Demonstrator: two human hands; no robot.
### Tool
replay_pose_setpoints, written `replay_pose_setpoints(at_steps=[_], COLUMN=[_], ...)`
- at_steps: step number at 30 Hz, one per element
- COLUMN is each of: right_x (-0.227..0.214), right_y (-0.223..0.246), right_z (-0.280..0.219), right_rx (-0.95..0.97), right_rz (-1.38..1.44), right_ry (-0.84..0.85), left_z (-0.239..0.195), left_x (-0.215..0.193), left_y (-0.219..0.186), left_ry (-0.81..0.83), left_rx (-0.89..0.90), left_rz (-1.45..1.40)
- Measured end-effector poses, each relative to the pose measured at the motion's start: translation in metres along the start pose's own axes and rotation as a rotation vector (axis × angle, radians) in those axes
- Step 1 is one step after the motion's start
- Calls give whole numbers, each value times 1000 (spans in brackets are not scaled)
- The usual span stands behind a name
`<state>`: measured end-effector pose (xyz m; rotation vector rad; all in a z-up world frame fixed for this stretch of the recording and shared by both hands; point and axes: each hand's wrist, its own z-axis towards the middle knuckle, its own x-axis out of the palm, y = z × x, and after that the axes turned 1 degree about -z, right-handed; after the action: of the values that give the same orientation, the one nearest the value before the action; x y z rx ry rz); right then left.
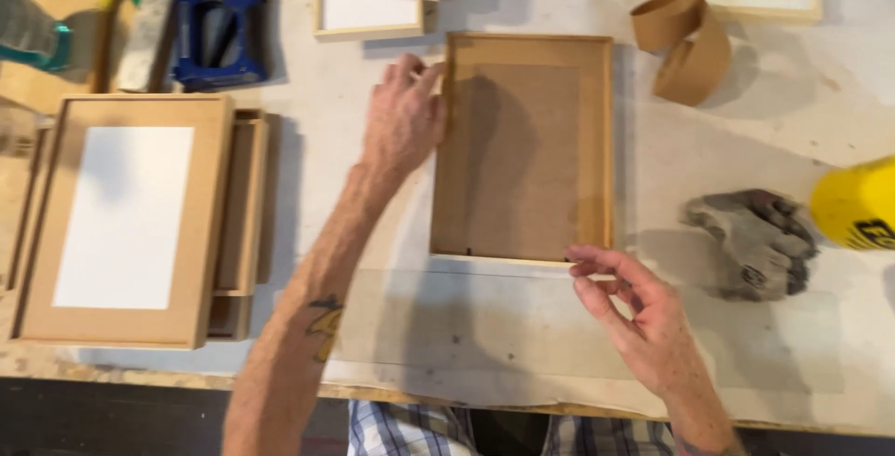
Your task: Cleaning a wooden picture frame and sealing the back with paper tape and trimming it.
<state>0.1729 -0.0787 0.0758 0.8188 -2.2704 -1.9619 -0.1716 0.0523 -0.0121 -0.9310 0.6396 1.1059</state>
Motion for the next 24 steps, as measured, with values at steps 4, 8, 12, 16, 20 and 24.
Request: replay_pose_setpoints(at_steps=[4, 8, 12, 16, 20, 24], right_x=[24, 12, -65, -124, -154, -145], right_y=[16, 2, -27, -29, -67, -75], right_z=[-19, -51, -67, -79, -105, -116], right_rx=[-93, -369, -48, 2, 49, 42], right_rz=[-53, -259, -254, -468, -413, -409], right_ry=[178, 209, -32, -440, -480, -376], left_z=[16, 16, -13, -17, 13, 102], left_x=[27, 8, -24, -7, 43, 57], left_y=[-9, -53, -133, -181, -209, -241], left_ry=[64, -31, -11, 103, 177, 50], left_rx=[-53, -14, 133, 75, -155, -471], left_rz=[99, 212, -68, -365, -580, -854])
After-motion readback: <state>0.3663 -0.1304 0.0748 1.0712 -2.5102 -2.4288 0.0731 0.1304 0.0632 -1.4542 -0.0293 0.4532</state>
